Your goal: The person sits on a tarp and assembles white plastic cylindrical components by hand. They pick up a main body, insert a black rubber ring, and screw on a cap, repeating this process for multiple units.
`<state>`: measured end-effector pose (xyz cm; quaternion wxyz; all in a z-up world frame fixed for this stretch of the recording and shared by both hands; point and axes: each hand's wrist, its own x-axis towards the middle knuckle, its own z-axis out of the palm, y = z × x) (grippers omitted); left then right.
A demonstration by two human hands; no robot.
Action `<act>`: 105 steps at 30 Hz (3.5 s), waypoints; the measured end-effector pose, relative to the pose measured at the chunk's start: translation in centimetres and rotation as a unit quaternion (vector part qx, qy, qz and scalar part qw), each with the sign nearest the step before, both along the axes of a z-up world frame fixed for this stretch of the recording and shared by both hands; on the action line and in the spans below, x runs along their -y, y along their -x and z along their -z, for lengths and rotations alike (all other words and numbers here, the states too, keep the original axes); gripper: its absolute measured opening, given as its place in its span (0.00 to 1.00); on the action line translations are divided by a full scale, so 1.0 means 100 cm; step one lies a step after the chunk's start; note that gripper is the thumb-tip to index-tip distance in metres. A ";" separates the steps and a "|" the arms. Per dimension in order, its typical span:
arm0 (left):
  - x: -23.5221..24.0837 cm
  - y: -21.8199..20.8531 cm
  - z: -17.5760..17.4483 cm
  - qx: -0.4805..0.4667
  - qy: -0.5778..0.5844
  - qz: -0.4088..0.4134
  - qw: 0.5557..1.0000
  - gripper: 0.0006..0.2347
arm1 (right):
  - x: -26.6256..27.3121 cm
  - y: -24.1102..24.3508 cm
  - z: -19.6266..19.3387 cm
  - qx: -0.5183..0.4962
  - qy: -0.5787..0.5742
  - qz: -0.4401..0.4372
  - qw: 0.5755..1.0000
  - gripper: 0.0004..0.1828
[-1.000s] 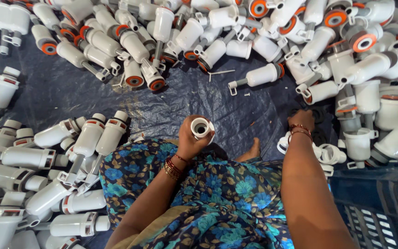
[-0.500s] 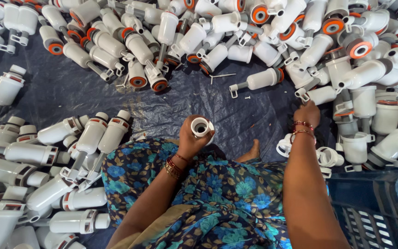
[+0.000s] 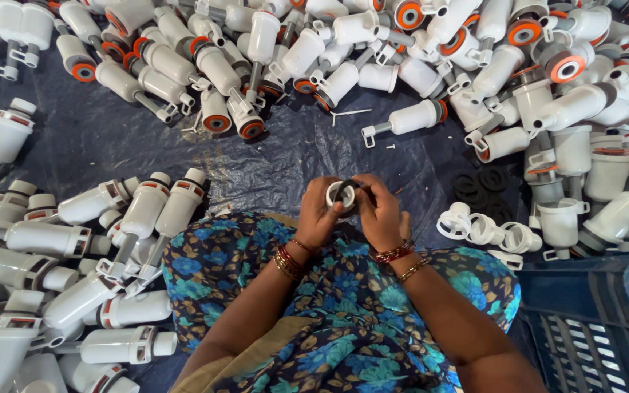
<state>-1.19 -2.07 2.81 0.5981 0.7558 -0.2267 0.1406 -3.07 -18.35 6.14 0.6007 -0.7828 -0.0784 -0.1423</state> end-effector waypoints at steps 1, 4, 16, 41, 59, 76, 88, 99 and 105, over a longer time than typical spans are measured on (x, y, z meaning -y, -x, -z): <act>0.002 0.000 -0.003 -0.007 0.003 -0.002 1.000 0.30 | -0.001 -0.001 0.000 0.044 -0.006 0.001 0.999 0.11; 0.008 0.003 -0.007 0.005 0.015 -0.002 1.000 0.28 | 0.004 -0.005 0.008 0.072 -0.017 0.009 0.997 0.11; 0.014 -0.005 0.016 0.025 0.077 -0.034 0.996 0.23 | 0.006 -0.008 0.035 0.057 0.057 -0.083 0.993 0.38; -0.016 -0.013 -0.008 0.036 -0.177 -0.073 0.981 0.24 | 0.033 -0.041 0.069 0.039 0.147 -0.155 0.976 0.30; -0.196 0.015 -0.110 -0.018 -0.376 -0.564 0.735 0.37 | 0.218 -0.140 0.088 -0.161 0.362 0.219 0.892 0.27; -0.090 -0.004 -0.048 -0.174 -0.500 -0.024 0.848 0.15 | 0.286 -0.171 0.163 -0.195 0.558 0.256 0.765 0.19; -0.084 0.008 -0.003 -0.105 -0.295 -0.027 0.949 0.18 | 0.226 -0.100 -0.001 0.229 0.283 0.376 0.852 0.15; -0.060 0.002 0.041 -0.431 0.323 0.092 0.837 0.31 | 0.079 -0.046 0.069 -0.081 -0.408 -0.012 0.910 0.23; -0.078 0.004 0.049 -0.441 0.285 0.022 0.851 0.26 | 0.068 -0.050 0.099 -0.175 -0.295 -0.018 0.939 0.24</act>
